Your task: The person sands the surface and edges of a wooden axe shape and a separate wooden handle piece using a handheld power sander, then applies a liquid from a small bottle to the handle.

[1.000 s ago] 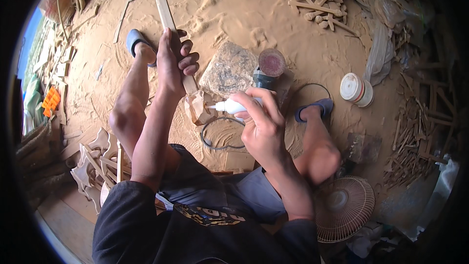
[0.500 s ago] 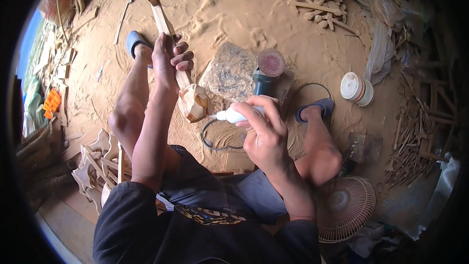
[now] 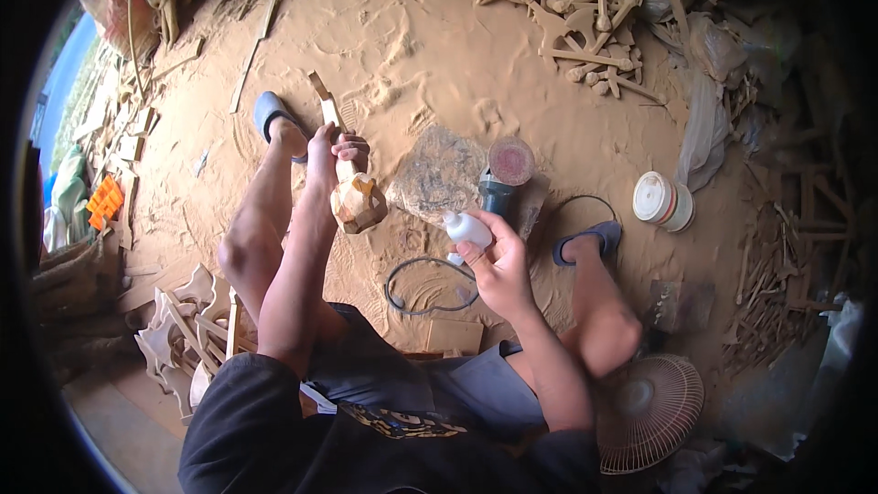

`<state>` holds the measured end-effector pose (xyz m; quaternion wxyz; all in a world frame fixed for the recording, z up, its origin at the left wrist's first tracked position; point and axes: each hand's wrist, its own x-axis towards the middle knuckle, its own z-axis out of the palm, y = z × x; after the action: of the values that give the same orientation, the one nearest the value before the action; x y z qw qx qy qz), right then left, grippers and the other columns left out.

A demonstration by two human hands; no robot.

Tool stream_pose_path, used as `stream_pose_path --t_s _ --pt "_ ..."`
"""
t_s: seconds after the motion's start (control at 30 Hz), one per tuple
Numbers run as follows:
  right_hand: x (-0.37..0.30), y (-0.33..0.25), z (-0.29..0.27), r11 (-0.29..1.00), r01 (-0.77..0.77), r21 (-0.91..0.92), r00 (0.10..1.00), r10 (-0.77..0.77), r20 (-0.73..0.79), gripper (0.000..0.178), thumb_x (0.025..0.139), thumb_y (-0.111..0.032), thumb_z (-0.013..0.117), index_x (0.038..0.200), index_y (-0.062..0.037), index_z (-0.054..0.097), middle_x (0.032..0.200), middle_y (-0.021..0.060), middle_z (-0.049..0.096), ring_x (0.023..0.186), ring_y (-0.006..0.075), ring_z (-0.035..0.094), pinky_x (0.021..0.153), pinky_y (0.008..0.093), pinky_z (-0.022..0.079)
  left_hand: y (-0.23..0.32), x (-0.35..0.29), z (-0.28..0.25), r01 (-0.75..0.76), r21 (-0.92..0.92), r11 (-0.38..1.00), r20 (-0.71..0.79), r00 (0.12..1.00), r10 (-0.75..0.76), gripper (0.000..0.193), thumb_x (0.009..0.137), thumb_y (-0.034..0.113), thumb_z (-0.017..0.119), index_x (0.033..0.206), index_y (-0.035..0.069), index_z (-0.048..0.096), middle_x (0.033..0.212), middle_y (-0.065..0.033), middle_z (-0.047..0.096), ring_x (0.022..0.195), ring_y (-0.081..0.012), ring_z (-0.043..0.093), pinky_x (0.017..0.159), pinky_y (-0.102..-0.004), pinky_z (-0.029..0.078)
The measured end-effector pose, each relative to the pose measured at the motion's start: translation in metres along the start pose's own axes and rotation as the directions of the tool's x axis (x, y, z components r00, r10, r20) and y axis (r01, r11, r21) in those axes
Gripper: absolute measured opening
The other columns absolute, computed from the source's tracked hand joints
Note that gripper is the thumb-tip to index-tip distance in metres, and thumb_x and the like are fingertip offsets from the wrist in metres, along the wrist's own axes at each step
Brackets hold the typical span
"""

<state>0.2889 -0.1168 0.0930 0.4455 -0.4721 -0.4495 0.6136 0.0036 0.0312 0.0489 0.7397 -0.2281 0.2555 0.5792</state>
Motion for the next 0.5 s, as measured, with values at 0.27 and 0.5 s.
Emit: stream_pose_path --t_s 0.27,0.5 --pt "-0.008 0.109 0.019 0.877 -0.052 -0.477 0.99 0.109 0.093 0.036 0.089 -0.012 0.083 0.12 -0.0036 0.067 0.119 0.0088 0.069 0.105 0.0171 0.069 0.092 0.0309 0.055 0.009 -0.039 0.005 -0.287 0.38 0.879 0.163 0.956 0.242 0.021 0.107 0.031 0.057 0.104 0.013 0.045 0.075 0.0013 0.045 0.053 -0.0082 0.044 0.047 -0.0252 0.04" --pt "0.006 0.233 0.065 0.908 -0.134 -0.396 0.976 0.191 0.107 0.031 0.088 -0.012 0.083 0.116 -0.0026 0.074 0.112 0.0088 0.076 0.099 0.0134 0.073 0.086 0.0298 0.058 0.021 -0.063 0.021 -0.653 0.579 0.488 0.362 0.742 0.564 0.025 0.104 0.03 0.067 0.103 0.009 0.055 0.073 -0.0011 0.053 0.06 -0.0134 0.056 0.059 -0.0326 0.052"
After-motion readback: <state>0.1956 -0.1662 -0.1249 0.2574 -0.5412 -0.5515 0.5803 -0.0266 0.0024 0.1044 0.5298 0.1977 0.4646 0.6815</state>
